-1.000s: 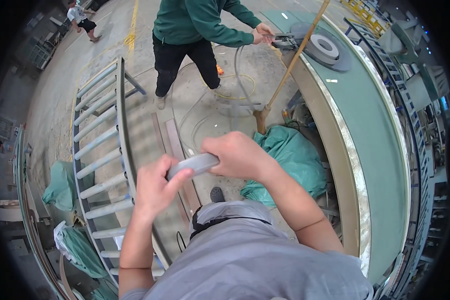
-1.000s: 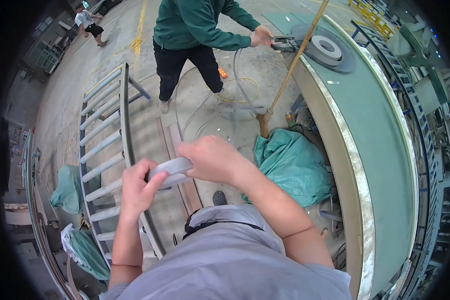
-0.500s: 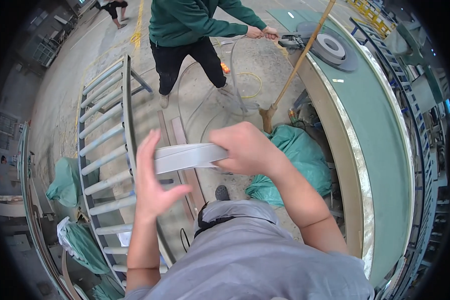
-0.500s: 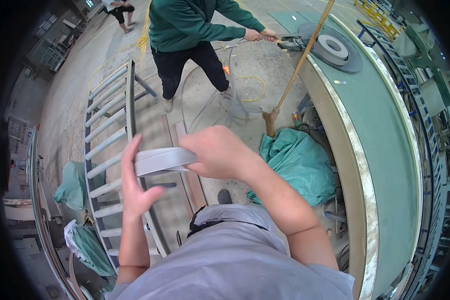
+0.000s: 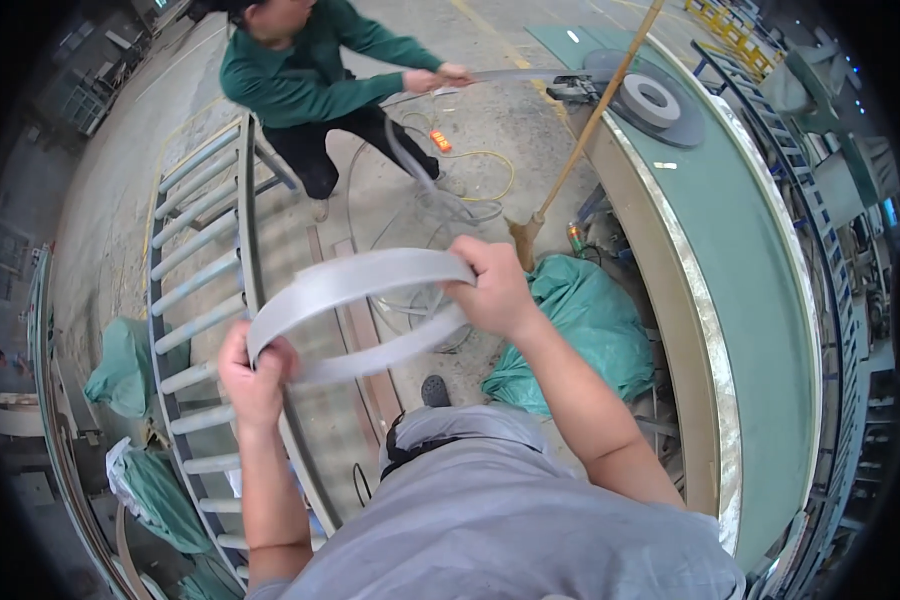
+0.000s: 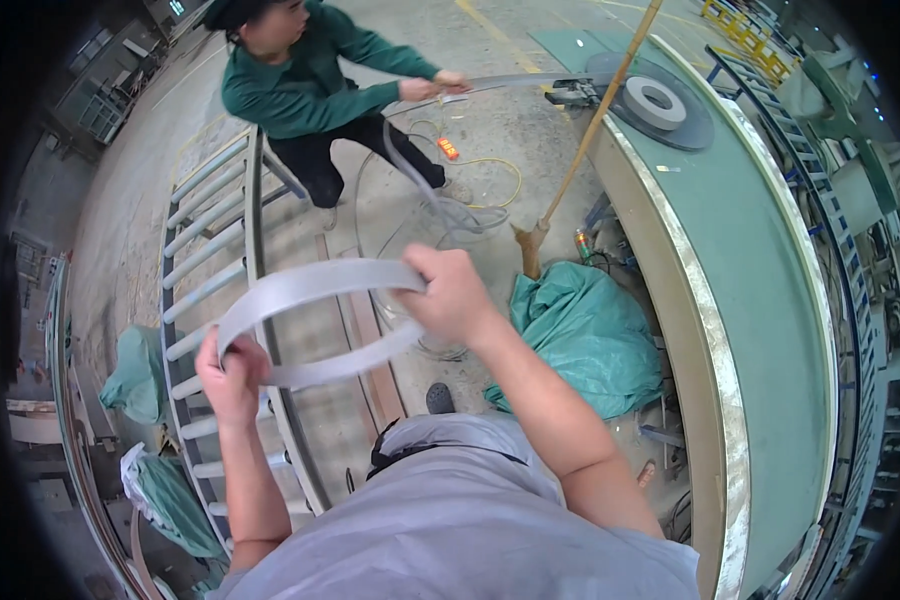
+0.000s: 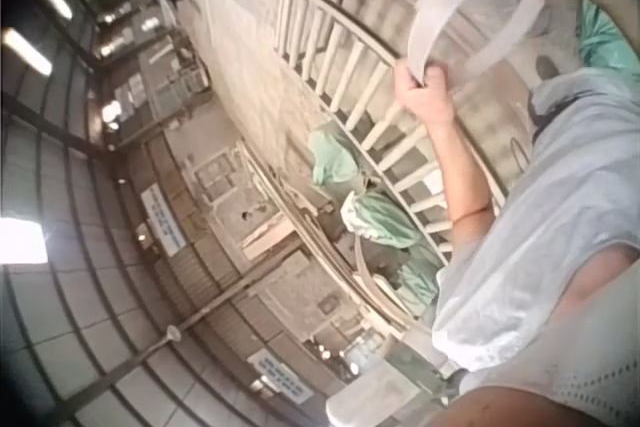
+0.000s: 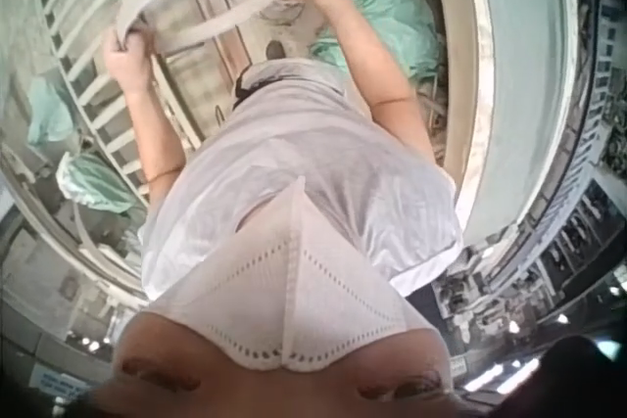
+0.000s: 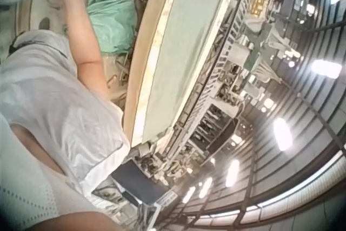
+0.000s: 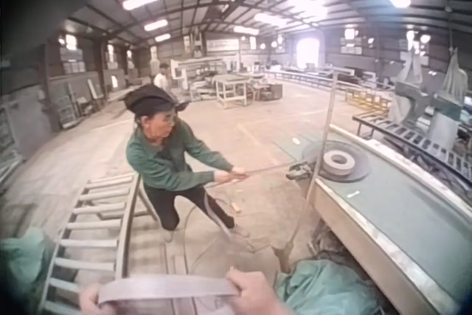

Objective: Measuring, pulling, and cutting silver banding material from a roll using a specialized workstation jig and shears.

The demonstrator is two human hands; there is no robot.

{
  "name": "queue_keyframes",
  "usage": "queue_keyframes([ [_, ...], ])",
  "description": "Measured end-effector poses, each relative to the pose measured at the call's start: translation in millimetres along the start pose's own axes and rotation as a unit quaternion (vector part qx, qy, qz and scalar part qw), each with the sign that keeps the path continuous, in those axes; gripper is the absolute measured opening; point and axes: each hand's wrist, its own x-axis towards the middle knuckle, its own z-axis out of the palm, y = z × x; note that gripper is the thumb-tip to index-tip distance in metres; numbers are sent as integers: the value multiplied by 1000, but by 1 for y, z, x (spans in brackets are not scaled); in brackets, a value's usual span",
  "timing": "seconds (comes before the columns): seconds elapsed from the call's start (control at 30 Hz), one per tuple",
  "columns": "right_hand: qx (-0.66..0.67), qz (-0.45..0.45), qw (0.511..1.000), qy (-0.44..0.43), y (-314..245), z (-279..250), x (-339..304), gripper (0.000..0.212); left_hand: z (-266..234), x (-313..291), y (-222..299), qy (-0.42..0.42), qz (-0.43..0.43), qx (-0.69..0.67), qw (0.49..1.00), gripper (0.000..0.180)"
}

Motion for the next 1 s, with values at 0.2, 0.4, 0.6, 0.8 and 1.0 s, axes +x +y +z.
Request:
queue_keyframes([
  [0.2, -240, -163, 948, -130, -61, 20, 4, 23, 45, 2, 60, -110, 247, 387, 882, 79],
  [0.4, -61, -296, 952, -52, -46, 29, -3, 33, 26, -13, 35, -117, 27, 264, 957, 50],
  [0.6, 14, -112, 994, -4, -11, 18, -10, 20, -21, -25, -6, -54, -54, 0, 997, 48],
  [0.8, -214, -135, 960, -118, -64, 17, 8, 19, 59, -1, 43, -142, 124, 274, 943, 56],
  [1.0, 11, -257, 966, 6, -25, 0, 9, 29, 42, 4, 15, -38, 68, 58, 995, 44],
])
